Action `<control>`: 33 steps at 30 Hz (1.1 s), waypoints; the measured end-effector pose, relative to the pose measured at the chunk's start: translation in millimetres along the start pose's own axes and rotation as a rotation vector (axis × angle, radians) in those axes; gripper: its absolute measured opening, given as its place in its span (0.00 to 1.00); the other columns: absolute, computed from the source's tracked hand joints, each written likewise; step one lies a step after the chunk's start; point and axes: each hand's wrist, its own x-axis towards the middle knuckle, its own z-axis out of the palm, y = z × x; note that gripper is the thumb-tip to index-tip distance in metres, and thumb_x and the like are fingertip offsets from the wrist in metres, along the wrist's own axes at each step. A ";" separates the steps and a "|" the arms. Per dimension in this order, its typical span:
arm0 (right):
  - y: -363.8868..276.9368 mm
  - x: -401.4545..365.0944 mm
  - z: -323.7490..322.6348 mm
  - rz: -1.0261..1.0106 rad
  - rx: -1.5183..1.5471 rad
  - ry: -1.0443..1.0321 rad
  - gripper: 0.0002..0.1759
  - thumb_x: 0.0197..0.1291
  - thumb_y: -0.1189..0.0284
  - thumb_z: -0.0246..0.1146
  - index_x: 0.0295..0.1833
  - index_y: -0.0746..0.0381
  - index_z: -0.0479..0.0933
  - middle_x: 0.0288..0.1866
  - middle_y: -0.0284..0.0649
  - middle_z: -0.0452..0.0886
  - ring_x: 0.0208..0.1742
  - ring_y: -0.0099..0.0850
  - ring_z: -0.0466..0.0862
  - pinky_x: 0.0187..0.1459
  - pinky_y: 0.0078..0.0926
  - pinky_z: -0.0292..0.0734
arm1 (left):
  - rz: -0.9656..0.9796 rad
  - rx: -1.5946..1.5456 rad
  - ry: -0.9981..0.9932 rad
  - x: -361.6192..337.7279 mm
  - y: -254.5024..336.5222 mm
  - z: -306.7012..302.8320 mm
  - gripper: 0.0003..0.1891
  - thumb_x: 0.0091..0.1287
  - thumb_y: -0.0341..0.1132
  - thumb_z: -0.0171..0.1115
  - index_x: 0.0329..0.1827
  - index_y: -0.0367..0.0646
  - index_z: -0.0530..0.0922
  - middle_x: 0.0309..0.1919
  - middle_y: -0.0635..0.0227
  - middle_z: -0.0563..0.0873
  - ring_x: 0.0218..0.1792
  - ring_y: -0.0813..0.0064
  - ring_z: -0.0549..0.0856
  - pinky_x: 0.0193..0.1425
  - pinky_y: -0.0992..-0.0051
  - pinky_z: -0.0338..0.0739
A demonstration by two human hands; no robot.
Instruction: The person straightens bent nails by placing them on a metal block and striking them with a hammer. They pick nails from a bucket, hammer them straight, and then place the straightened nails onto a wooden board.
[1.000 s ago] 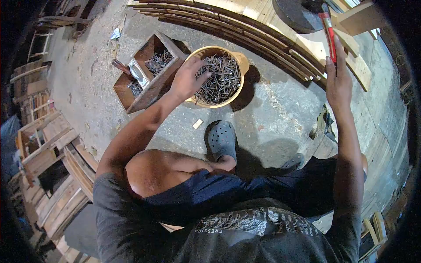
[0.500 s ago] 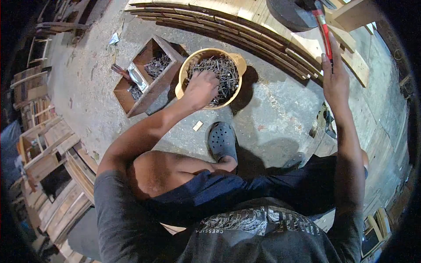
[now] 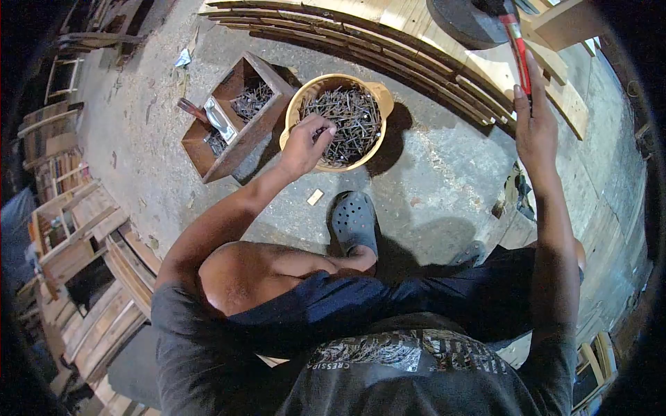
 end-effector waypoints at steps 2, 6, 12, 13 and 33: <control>-4.2 0.3 -1.7 0.004 0.025 0.006 0.28 0.73 0.61 0.51 0.76 0.36 0.56 0.61 0.54 0.77 0.58 0.52 0.80 0.53 0.42 0.77 | 0.049 0.012 -0.004 0.0 -2.3 0.0 0.07 0.65 0.30 0.61 0.40 0.35 0.79 0.37 0.55 0.80 0.42 0.56 0.81 0.49 0.66 0.75; -2.6 1.3 -1.3 0.008 0.051 -0.003 0.28 0.73 0.61 0.51 0.76 0.36 0.56 0.63 0.52 0.76 0.60 0.51 0.79 0.54 0.41 0.76 | 0.269 0.112 -0.062 -2.4 -3.9 -3.7 0.09 0.64 0.32 0.64 0.42 0.36 0.80 0.38 0.57 0.81 0.44 0.57 0.81 0.52 0.65 0.75; -3.4 0.8 -2.8 0.103 0.078 -0.073 0.28 0.73 0.64 0.50 0.77 0.37 0.56 0.64 0.50 0.76 0.61 0.49 0.78 0.56 0.40 0.75 | 0.225 0.217 0.205 4.8 -14.1 -17.4 0.10 0.64 0.30 0.64 0.47 0.37 0.80 0.40 0.55 0.82 0.43 0.59 0.82 0.49 0.68 0.76; -4.3 1.1 -3.1 0.120 0.075 -0.081 0.29 0.73 0.64 0.50 0.77 0.37 0.55 0.65 0.50 0.75 0.62 0.49 0.78 0.56 0.40 0.75 | 0.104 0.210 0.265 8.1 -22.5 -21.9 0.11 0.64 0.31 0.64 0.47 0.37 0.81 0.39 0.55 0.82 0.42 0.60 0.83 0.47 0.69 0.77; -0.5 0.6 1.7 0.047 -0.007 -0.007 0.29 0.74 0.69 0.49 0.77 0.44 0.55 0.69 0.47 0.71 0.61 0.46 0.79 0.58 0.39 0.74 | -0.150 0.130 -0.009 40.1 -44.8 -55.5 0.14 0.62 0.36 0.68 0.47 0.38 0.84 0.36 0.61 0.87 0.36 0.71 0.85 0.44 0.72 0.79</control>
